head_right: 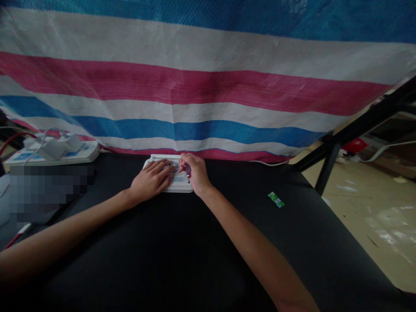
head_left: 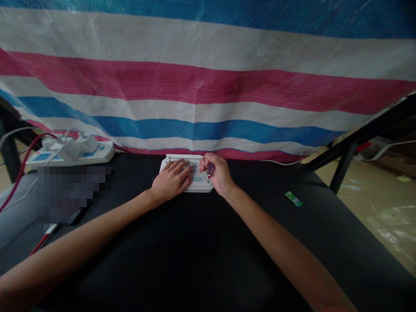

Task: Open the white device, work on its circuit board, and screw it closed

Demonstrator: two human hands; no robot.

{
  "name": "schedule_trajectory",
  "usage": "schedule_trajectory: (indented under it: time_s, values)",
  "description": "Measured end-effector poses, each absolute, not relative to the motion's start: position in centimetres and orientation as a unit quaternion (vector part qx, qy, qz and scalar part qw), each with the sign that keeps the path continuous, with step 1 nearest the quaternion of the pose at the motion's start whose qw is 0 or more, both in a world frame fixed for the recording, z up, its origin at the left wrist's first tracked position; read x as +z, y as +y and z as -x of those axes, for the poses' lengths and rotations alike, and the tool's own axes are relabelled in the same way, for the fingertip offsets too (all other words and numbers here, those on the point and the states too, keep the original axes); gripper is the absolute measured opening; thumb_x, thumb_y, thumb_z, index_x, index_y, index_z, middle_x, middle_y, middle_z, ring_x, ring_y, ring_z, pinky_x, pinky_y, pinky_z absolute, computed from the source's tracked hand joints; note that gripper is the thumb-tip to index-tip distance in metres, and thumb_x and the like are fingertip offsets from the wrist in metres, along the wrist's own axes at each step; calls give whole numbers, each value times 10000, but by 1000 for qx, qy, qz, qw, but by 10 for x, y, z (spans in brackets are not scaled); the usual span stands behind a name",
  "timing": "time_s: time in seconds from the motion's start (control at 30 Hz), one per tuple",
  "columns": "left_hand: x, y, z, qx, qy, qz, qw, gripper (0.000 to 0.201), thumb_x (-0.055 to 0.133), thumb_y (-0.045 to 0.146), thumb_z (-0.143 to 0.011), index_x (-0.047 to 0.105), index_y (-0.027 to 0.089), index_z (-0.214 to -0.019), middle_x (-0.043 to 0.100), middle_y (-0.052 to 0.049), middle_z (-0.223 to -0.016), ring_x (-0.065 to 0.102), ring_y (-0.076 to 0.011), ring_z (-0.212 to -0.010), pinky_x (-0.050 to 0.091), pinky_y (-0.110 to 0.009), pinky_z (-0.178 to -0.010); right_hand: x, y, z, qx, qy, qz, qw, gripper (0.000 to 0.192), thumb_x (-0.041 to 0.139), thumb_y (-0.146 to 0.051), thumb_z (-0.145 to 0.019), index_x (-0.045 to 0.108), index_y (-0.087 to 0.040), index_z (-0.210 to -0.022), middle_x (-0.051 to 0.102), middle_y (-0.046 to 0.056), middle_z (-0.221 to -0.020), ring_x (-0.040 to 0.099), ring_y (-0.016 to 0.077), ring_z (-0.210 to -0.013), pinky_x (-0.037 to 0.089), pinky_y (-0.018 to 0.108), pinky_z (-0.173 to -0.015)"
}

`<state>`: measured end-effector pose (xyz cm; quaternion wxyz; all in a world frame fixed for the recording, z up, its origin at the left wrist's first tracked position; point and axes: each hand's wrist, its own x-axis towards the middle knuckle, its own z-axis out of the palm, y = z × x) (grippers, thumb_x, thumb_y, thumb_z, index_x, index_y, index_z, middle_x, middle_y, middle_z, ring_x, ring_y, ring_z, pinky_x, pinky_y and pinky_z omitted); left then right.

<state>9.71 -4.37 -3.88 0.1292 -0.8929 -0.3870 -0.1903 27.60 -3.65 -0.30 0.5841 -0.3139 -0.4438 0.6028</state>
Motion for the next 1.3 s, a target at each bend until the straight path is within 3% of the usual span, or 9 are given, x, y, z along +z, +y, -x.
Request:
schedule_trajectory:
  time_s: [0.4,0.67,0.9,1.07,1.2,1.3]
  values:
    - [-39,-44,-97,-200,-381,893,132,390,391,342,-1011,628,141,-1247,615,-166,-1302,568,-323,-1213,461,-487,-1004,-4,-36,-275,589,-454,311,592,361,667,-397,-733,516,-194,-475,503,-21,-527,465,111,-539,379,264,-579]
    - [-39,-44,-98,-208,-368,894,148,383,383,337,-1016,631,132,-1226,627,-157,-1281,579,-317,-1191,481,-475,-977,3,-39,-274,553,-424,377,610,323,704,-399,-723,523,-197,-547,518,-28,-522,439,97,-500,322,252,-516]
    - [-40,-44,-98,-211,-366,895,145,377,389,329,-1014,630,125,-1220,630,-162,-1271,575,-317,-1192,482,-475,-974,-2,-44,-271,560,-427,336,625,427,631,-431,-795,403,-204,-515,296,-77,-454,239,62,-417,174,237,-433]
    - [-41,-44,-97,-213,-366,894,145,374,406,330,-1010,627,130,-1235,626,-159,-1283,572,-319,-1201,476,-474,-985,-3,-34,-285,645,-427,274,572,411,614,-418,-759,382,-206,-495,236,-86,-430,163,56,-392,113,233,-409]
    - [-40,-43,-97,-210,-368,895,139,373,410,331,-1008,629,129,-1233,623,-160,-1286,572,-319,-1203,474,-477,-987,-2,-28,-294,695,-456,227,507,371,598,-414,-756,418,-205,-508,232,-90,-413,175,57,-374,149,225,-403]
    - [-40,-43,-97,-210,-368,895,136,377,406,329,-1008,626,130,-1240,625,-162,-1284,572,-320,-1205,473,-481,-988,-1,-28,-294,683,-463,235,514,305,597,-416,-765,488,-203,-576,288,-89,-414,218,63,-370,196,220,-402]
